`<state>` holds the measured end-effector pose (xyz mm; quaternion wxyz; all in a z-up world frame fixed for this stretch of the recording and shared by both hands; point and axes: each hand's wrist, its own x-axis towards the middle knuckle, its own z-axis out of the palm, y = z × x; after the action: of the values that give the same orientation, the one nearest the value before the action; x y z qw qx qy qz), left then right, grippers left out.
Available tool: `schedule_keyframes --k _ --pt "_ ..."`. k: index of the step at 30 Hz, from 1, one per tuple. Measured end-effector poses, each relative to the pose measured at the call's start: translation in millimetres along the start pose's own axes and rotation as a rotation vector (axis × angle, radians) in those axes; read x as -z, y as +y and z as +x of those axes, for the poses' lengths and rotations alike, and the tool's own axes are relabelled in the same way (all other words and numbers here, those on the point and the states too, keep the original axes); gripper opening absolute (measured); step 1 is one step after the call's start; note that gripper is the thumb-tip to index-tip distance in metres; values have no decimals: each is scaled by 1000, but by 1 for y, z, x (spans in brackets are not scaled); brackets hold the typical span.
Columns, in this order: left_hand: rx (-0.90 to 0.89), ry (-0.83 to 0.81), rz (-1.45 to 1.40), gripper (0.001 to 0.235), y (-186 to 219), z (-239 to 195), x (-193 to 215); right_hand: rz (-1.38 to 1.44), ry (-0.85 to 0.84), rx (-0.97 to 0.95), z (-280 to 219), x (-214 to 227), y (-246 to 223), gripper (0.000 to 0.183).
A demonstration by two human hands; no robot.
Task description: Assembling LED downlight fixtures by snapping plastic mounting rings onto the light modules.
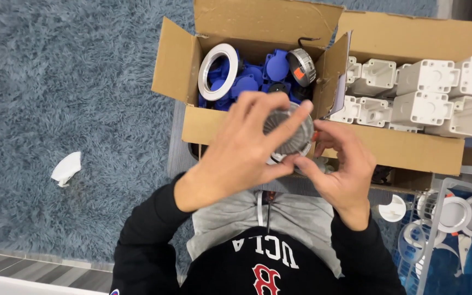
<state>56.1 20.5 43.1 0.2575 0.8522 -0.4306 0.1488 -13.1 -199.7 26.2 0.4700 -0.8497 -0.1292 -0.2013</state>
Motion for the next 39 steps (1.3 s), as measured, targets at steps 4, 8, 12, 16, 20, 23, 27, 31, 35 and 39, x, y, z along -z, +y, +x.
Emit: schedule_keyframes --k 4,8,12,16,20,23,27,31,35,39 --pt "-15 66 11 77 14 5 10 -13 0 -101 -3 -2 0 40" --pt "-4 93 -132 82 2 3 12 137 -22 -216 3 6 -1 39" --pt "131 -21 -395 87 -10 5 16 242 -90 -291 10 17 7 37" --pt "241 -113 -590 73 -12 5 18 259 -103 -395 10 21 19 35" --pt "300 -145 -611 69 -18 0 12 257 -113 -429 14 18 12 32" --pt "339 -204 -634 66 -21 -3 9 151 -104 -394 13 14 14 32" --pt "321 -238 -548 66 -26 -10 3 143 -106 -394 6 9 18 32" --pt "302 -268 -403 68 -30 -17 -6 1 -167 -244 -1 6 30 35" --pt "206 -217 -306 67 -40 -27 -22 -93 -192 -179 -5 3 32 32" --pt "161 -191 -213 65 -43 -31 -27 -161 -224 -200 -7 -1 36 32"
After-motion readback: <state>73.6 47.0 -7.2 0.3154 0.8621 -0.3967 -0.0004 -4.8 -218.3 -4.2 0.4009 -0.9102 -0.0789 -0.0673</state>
